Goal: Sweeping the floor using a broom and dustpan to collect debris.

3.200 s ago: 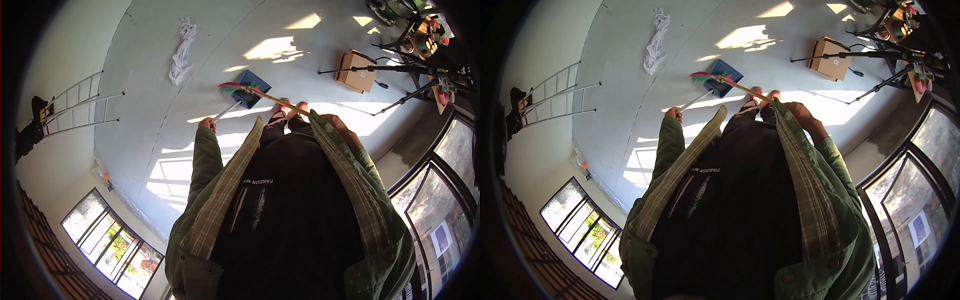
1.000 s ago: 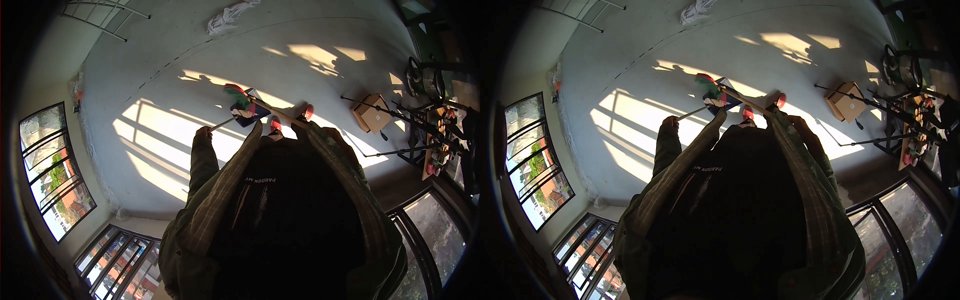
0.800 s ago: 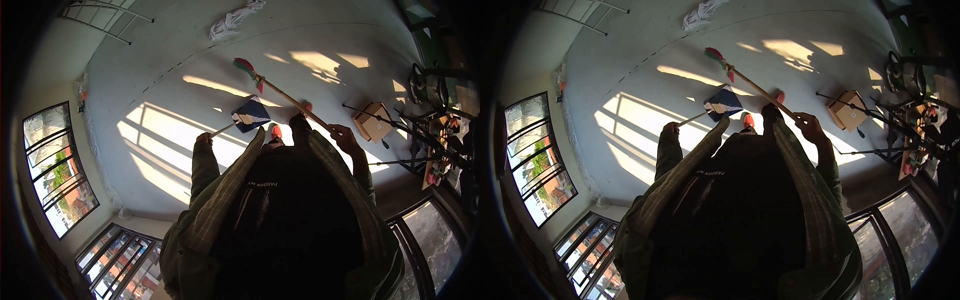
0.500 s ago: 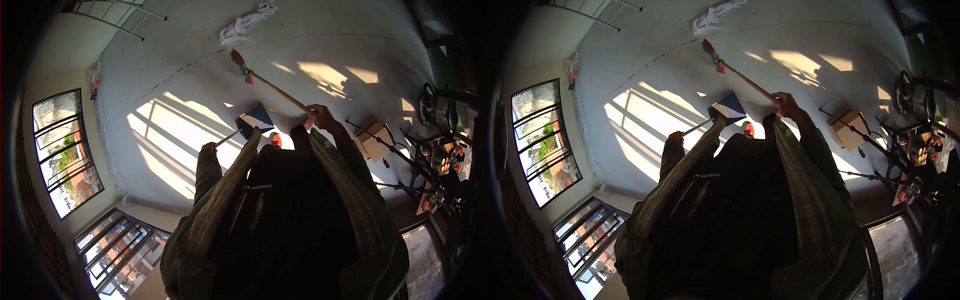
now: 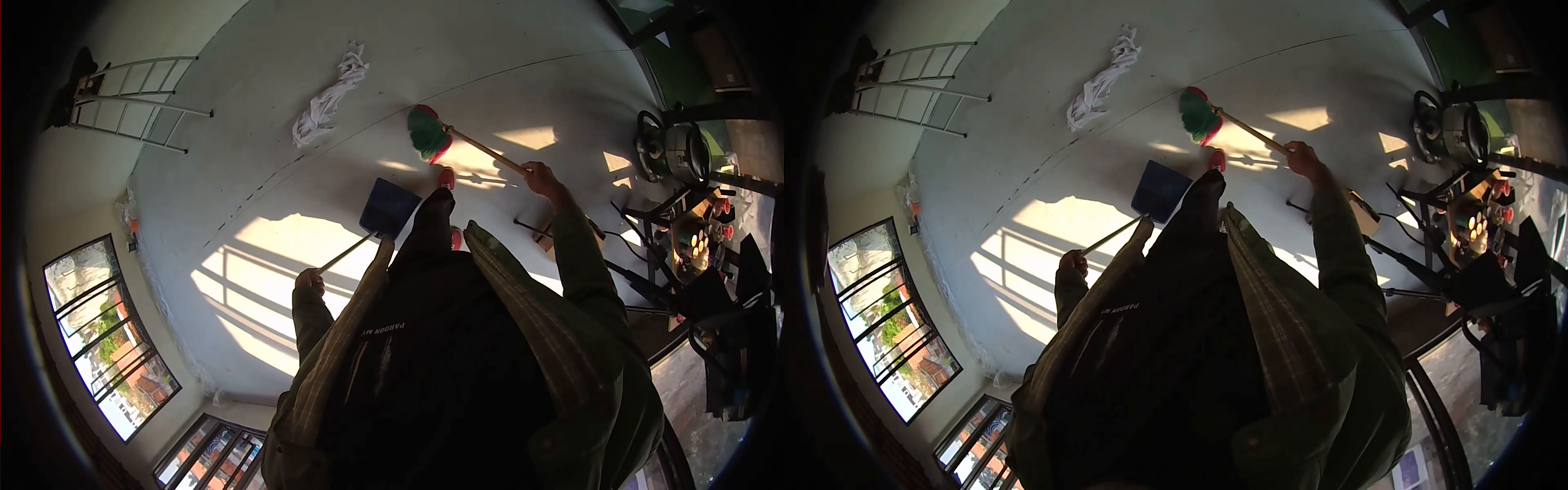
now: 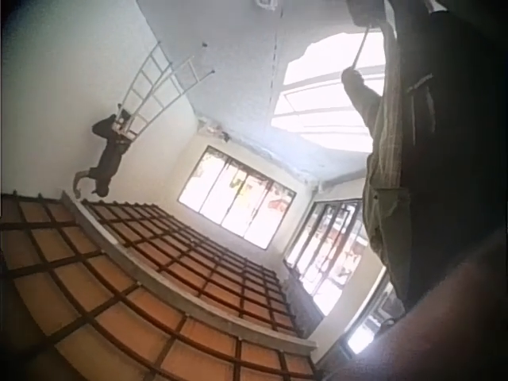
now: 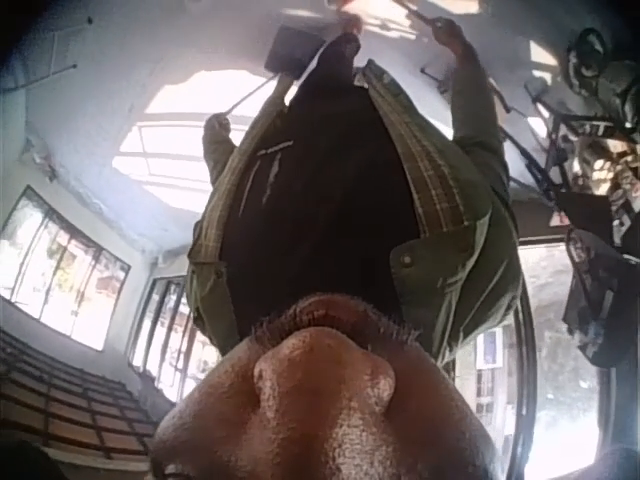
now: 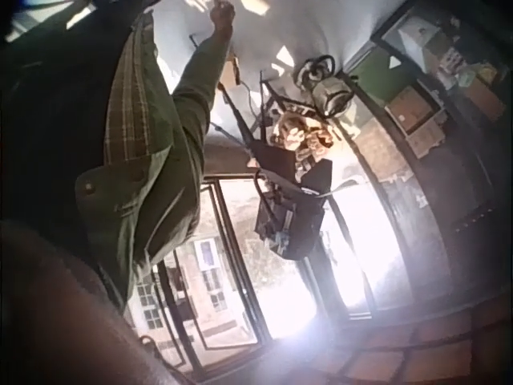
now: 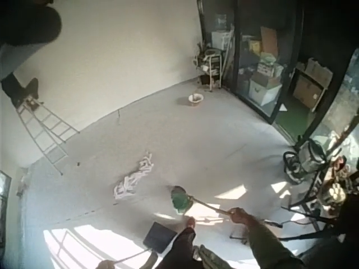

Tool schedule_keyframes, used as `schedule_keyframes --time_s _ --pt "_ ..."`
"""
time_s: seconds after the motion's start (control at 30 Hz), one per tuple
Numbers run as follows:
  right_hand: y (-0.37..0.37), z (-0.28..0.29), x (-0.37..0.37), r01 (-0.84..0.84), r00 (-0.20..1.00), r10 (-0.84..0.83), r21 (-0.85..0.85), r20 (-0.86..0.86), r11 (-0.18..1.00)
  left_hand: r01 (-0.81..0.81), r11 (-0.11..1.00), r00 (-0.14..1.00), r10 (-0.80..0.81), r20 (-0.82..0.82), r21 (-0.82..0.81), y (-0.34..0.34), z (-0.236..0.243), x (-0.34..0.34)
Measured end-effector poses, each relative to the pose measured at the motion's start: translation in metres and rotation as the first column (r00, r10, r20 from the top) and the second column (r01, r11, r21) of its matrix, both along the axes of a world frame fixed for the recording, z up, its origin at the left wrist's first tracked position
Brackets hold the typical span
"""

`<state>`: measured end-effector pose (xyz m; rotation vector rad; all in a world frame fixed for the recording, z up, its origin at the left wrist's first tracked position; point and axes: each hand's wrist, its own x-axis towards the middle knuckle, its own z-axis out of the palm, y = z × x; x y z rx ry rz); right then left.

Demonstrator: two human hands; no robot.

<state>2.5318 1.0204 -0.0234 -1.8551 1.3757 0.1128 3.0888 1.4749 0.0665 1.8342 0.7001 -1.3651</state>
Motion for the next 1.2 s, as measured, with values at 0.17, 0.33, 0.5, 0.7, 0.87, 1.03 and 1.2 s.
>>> schedule_keyframes --time_s 0.17,0.33,0.5,0.7,0.87,1.03,1.2 --pt "-0.093 0.022 -0.118 0.328 0.929 -0.347 -0.147 -0.127 0.933 0.129 0.99 0.99 -0.132 -0.043 -0.061 -0.16 -0.02 0.033" --pt "-0.123 0.03 -0.171 0.651 0.735 -0.676 -0.22 -0.056 0.727 0.358 0.932 0.934 -0.356 0.036 -0.063 -0.369 -0.039 0.041" --pt "-0.112 0.048 -0.163 0.949 0.297 -0.888 -0.007 0.352 0.315 0.491 0.855 0.87 -0.472 0.14 -0.169 -0.563 -0.044 0.012" --pt "-0.144 0.07 -0.164 0.751 -0.025 -0.979 0.65 0.202 0.115 0.624 0.749 0.781 -0.599 0.176 -0.223 -0.762 -0.044 -0.073" --pt "-0.247 0.048 -0.2 0.831 -0.027 -0.984 0.551 0.178 0.077 0.634 0.732 0.77 -0.629 0.111 -0.248 -0.908 -0.038 -0.175" --pt "-0.345 0.052 -0.268 0.887 0.01 -0.976 0.449 0.219 0.109 0.645 0.703 0.744 -0.667 0.037 -0.299 -1.038 -0.027 -0.296" --pt "-0.439 0.083 -0.334 0.911 -0.047 -0.95 0.402 0.309 0.086 0.635 0.661 0.702 -0.71 -0.058 -0.399 -1.147 -0.02 -0.42"
